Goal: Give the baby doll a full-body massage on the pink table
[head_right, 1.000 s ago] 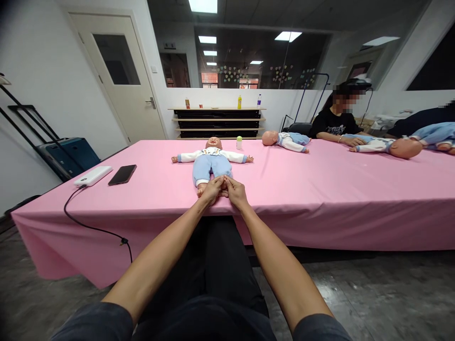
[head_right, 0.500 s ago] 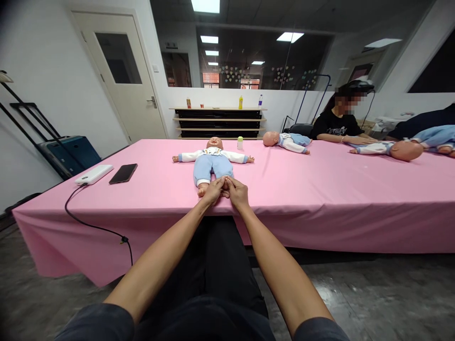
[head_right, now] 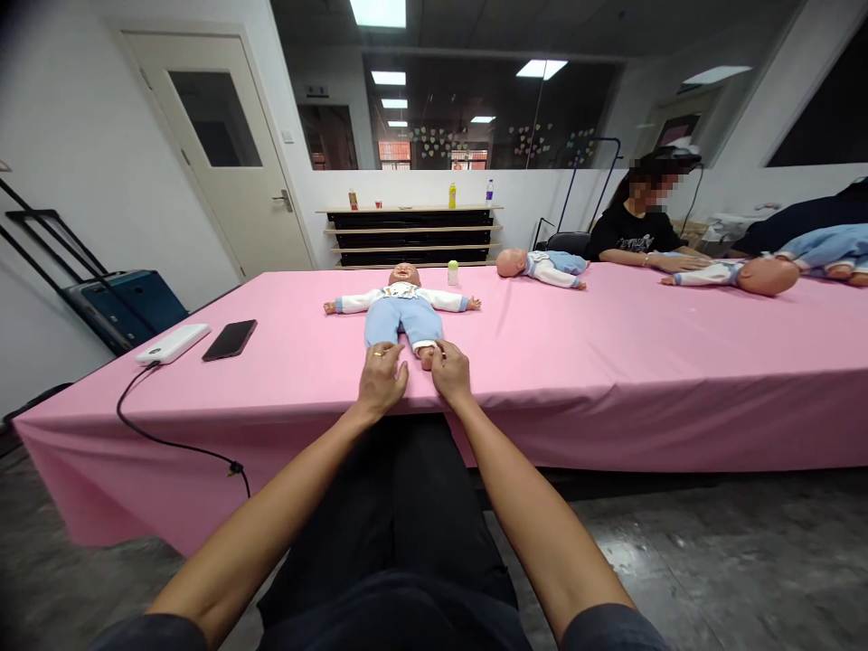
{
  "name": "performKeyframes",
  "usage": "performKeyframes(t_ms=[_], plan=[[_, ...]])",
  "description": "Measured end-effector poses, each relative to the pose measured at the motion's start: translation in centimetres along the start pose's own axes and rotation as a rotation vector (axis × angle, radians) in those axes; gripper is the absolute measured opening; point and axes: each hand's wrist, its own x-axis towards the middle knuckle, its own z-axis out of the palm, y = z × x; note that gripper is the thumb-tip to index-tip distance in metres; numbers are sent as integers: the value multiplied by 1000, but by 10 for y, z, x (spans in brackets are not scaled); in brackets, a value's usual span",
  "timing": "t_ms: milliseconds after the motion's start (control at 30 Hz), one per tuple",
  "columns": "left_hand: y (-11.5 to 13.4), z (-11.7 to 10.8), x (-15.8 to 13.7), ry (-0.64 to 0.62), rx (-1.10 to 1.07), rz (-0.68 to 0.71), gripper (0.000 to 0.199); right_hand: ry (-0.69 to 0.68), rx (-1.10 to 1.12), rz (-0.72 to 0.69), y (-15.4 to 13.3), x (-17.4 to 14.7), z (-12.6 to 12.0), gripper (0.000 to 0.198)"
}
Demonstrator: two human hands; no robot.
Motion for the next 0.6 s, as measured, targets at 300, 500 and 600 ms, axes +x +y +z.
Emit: performKeyframes(t_ms=[300, 500, 600], plan=[[-42, -15, -7, -135, 342, -142, 42, -1, -163, -242, -16, -7, 0, 34], [-53, -15, -5, -95, 197, -140, 34, -72, -139, -492, -57, -23, 21, 40], [-63, -19, -3, -6, -2, -229, 38, -210, -31, -402, -72, -24, 43, 39]])
